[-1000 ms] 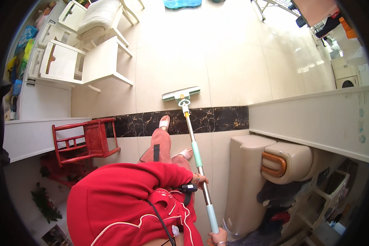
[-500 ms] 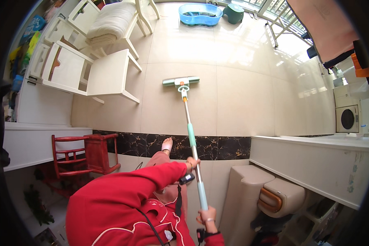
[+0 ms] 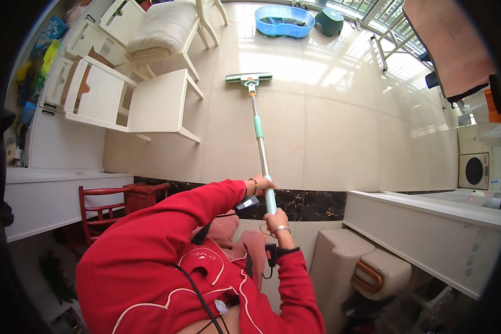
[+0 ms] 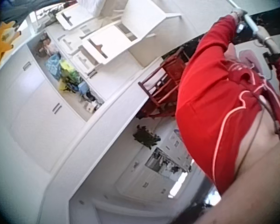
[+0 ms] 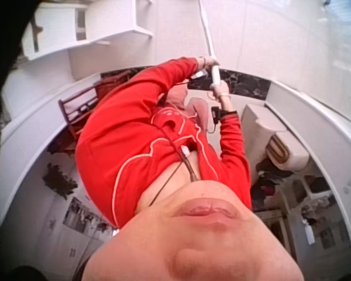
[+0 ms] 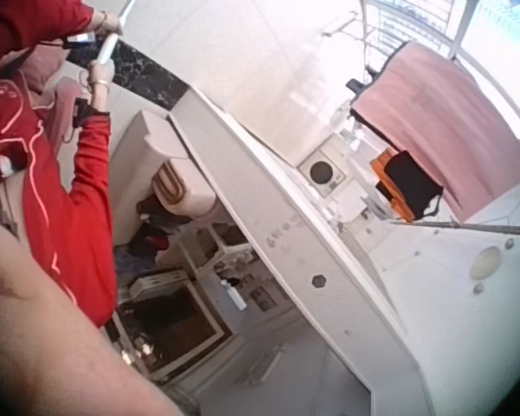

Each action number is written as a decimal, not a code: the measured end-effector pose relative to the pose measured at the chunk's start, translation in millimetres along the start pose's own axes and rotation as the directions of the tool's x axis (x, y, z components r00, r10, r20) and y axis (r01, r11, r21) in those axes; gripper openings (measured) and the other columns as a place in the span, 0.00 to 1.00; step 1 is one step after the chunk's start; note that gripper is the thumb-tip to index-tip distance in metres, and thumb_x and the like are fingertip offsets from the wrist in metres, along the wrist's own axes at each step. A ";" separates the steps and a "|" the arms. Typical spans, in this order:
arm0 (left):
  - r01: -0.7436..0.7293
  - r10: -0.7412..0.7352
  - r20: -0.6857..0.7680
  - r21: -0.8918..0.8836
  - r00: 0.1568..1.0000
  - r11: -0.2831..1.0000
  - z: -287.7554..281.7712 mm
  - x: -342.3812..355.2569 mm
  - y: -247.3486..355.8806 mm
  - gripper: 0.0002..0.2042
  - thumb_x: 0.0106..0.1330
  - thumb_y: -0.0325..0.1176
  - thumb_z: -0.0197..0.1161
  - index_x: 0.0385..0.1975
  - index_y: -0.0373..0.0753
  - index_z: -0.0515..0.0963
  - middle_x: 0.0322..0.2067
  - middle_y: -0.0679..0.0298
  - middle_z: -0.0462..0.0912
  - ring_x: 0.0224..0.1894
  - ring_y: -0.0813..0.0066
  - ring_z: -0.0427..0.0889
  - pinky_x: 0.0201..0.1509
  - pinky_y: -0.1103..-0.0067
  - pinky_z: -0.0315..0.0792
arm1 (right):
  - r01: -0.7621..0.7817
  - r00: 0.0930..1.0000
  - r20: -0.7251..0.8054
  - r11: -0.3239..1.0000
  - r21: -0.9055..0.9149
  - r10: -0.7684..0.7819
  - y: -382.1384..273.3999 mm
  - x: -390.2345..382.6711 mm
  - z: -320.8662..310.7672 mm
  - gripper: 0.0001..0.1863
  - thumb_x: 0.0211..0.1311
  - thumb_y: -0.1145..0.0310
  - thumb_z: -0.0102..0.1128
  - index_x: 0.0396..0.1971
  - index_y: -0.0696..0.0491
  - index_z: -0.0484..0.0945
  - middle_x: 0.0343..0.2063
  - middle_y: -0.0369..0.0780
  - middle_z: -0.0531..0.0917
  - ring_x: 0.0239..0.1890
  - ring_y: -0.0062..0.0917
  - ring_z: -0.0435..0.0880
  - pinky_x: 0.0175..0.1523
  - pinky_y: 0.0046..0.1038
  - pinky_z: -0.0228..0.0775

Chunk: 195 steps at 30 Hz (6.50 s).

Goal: The person mops the tiled floor using a flat mop, moving back and forth across the room. They navigate around furniture and a white shelving unit, covering multiple areas of the floor.

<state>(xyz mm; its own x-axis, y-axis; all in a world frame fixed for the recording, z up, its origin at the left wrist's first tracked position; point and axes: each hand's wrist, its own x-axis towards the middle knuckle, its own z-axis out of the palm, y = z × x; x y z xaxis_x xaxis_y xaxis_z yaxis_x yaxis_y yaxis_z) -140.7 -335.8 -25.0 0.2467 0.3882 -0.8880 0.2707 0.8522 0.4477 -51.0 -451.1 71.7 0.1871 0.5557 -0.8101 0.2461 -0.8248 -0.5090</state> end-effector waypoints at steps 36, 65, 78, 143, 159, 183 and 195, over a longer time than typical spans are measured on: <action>0.057 -0.196 -0.209 -0.531 0.958 0.846 -132.2 209.6 210.2 0.13 0.60 0.40 0.49 0.24 0.36 0.66 0.12 0.65 0.67 0.11 0.74 0.68 0.13 0.78 0.67 | -0.134 0.989 -0.092 0.973 -0.190 0.118 -182.1 101.0 -8.5 0.13 0.33 0.67 0.57 0.20 0.60 0.74 0.14 0.48 0.76 0.19 0.34 0.78 0.26 0.32 0.70; 0.179 -0.464 0.271 0.674 0.843 0.717 92.9 37.6 -11.9 0.18 0.51 0.39 0.52 0.38 0.33 0.68 0.28 0.49 0.74 0.36 0.57 0.74 0.38 0.70 0.68 | -0.579 0.808 -0.236 0.800 -0.154 0.539 63.2 -268.2 -79.1 0.16 0.41 0.62 0.58 0.32 0.54 0.76 0.23 0.44 0.79 0.28 0.29 0.79 0.33 0.29 0.68; 0.267 -0.310 -0.200 -0.214 0.930 0.940 -39.9 230.3 103.4 0.09 0.53 0.33 0.50 0.27 0.33 0.70 0.17 0.56 0.72 0.20 0.65 0.72 0.22 0.74 0.67 | -0.740 0.667 -0.288 0.658 -0.142 0.688 67.5 -200.9 -45.2 0.18 0.43 0.55 0.54 0.35 0.46 0.77 0.31 0.46 0.78 0.37 0.38 0.77 0.39 0.35 0.68; 0.061 0.046 -0.110 0.798 0.993 0.599 177.1 57.7 -223.0 0.18 0.47 0.44 0.61 0.29 0.35 0.75 0.29 0.55 0.79 0.28 0.64 0.79 0.33 0.73 0.72 | -0.104 0.878 -0.445 0.978 0.181 0.176 218.2 -272.9 -58.6 0.13 0.31 0.72 0.53 0.25 0.59 0.74 0.11 0.40 0.69 0.15 0.19 0.65 0.24 0.24 0.63; -0.004 -0.019 0.028 0.654 0.999 0.757 121.9 -37.8 -106.8 0.17 0.54 0.40 0.46 0.25 0.29 0.72 0.20 0.54 0.76 0.19 0.64 0.78 0.20 0.73 0.75 | 0.019 0.895 -0.447 1.000 0.023 -0.007 175.9 -178.4 0.2 0.20 0.35 0.67 0.53 0.34 0.56 0.71 0.26 0.51 0.77 0.30 0.44 0.76 0.36 0.37 0.67; 0.499 -0.710 0.084 0.654 0.699 0.568 380.1 -304.4 -648.5 0.09 0.53 0.34 0.54 0.26 0.35 0.69 0.22 0.61 0.75 0.21 0.69 0.78 0.23 0.73 0.76 | -0.307 0.654 -0.426 0.734 0.606 0.625 518.6 -714.1 6.5 0.18 0.27 0.79 0.51 0.27 0.64 0.75 0.13 0.36 0.73 0.12 0.16 0.70 0.16 0.18 0.63; -0.114 0.129 0.037 0.742 0.991 0.661 270.4 -88.1 -545.5 0.16 0.50 0.45 0.58 0.22 0.35 0.73 0.22 0.59 0.76 0.21 0.64 0.74 0.27 0.69 0.68 | -0.234 0.784 -0.387 0.808 0.541 0.485 516.7 -489.0 86.5 0.24 0.32 0.75 0.54 0.39 0.58 0.73 0.15 0.35 0.73 0.15 0.16 0.70 0.20 0.22 0.65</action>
<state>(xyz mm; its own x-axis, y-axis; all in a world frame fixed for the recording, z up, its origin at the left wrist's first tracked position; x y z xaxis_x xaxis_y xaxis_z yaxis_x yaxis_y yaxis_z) -58.5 -929.7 -162.6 0.3141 0.4813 -0.8184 0.8412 0.2586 0.4749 -97.6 -1158.1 179.6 0.6337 0.0759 -0.7698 -0.3589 -0.8527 -0.3795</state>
